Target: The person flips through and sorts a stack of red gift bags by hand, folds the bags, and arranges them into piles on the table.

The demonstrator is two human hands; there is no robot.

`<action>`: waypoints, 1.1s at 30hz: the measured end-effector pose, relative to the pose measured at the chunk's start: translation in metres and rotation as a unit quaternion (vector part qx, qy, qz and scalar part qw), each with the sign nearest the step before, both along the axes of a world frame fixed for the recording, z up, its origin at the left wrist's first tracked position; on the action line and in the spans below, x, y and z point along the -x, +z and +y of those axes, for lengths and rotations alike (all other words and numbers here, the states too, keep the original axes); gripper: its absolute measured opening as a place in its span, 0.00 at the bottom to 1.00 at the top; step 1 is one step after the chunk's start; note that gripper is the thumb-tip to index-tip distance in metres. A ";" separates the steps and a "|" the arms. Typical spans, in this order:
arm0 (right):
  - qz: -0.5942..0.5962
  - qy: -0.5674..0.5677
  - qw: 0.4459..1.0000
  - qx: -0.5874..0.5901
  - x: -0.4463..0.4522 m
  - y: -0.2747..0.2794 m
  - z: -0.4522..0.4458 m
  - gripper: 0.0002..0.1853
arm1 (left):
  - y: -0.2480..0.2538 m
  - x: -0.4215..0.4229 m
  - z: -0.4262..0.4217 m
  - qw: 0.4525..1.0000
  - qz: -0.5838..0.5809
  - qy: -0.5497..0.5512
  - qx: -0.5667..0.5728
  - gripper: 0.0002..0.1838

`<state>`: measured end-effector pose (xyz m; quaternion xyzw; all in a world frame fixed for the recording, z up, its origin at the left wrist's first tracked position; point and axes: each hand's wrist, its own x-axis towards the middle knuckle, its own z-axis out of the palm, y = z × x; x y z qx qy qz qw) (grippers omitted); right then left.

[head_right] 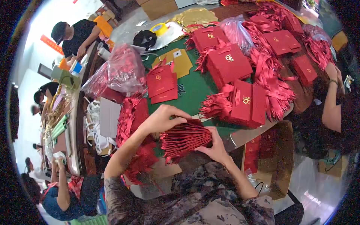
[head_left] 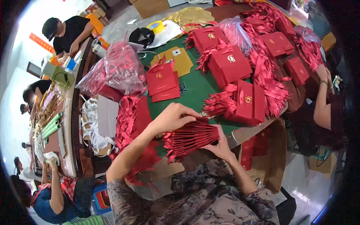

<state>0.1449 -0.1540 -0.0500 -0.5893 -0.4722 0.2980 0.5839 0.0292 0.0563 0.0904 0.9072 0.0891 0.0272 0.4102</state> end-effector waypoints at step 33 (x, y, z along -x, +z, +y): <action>0.009 0.016 1.000 0.012 -0.004 -0.005 0.001 0.40 | -0.019 -0.021 -0.008 0.985 -0.126 0.086 -0.081 0.11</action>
